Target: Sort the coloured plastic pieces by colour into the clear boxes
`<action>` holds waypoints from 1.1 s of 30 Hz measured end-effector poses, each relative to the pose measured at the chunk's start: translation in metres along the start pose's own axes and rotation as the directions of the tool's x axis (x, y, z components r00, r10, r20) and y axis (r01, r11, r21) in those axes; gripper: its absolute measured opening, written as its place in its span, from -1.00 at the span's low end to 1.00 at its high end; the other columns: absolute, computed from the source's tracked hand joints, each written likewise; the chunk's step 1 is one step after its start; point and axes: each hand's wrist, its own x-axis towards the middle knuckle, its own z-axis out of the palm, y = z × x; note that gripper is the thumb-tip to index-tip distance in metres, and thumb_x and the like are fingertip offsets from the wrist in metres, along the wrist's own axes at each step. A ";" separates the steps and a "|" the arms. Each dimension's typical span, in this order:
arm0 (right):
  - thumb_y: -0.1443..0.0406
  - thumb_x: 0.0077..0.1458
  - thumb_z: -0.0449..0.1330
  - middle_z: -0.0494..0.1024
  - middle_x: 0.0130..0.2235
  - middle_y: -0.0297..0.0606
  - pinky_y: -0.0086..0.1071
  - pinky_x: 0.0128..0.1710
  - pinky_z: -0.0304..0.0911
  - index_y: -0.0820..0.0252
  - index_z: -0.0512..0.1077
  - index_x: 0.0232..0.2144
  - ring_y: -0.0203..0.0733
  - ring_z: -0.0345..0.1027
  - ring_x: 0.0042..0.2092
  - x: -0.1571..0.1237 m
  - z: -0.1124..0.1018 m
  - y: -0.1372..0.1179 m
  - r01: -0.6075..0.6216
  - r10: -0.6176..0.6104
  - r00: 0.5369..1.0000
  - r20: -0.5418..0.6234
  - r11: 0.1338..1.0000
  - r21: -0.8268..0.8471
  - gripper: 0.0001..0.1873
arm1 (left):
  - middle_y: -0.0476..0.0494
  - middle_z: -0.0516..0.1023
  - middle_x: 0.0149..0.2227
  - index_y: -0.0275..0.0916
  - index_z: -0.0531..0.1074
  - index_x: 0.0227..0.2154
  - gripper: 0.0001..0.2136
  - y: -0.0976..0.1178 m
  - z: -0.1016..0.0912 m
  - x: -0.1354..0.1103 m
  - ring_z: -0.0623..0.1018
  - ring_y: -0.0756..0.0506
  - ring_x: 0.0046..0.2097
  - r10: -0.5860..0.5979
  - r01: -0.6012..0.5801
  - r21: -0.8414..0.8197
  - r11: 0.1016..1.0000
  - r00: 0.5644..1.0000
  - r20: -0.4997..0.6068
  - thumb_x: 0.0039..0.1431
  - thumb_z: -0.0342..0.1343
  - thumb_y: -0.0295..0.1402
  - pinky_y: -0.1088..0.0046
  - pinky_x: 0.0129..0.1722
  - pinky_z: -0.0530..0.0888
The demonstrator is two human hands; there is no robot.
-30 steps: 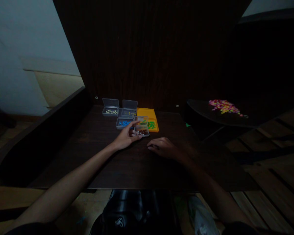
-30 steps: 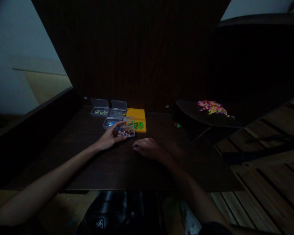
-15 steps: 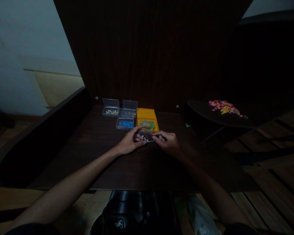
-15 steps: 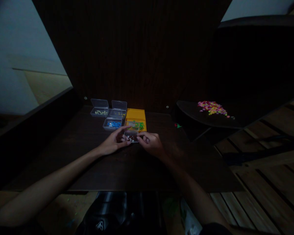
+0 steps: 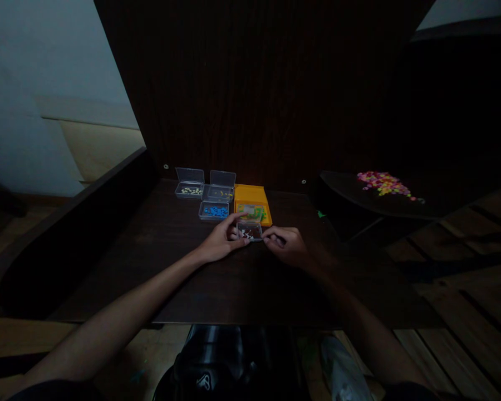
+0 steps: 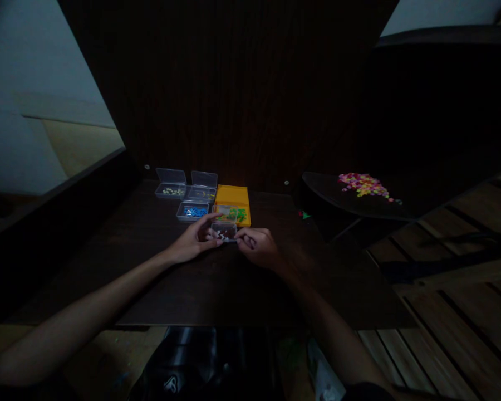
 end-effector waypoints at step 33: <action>0.19 0.23 0.10 0.46 -0.44 -0.33 -0.49 -0.39 0.18 0.22 0.47 -0.34 -0.33 0.29 -0.42 0.003 -0.002 -0.003 0.070 -0.108 0.927 0.360 0.991 0.116 -0.76 | 0.06 0.39 -0.44 -0.25 0.17 0.16 -0.32 0.003 -0.008 0.003 0.44 0.04 -0.40 -0.028 0.026 -0.041 0.999 0.998 -0.050 -0.04 0.30 -0.39 0.45 -0.31 0.44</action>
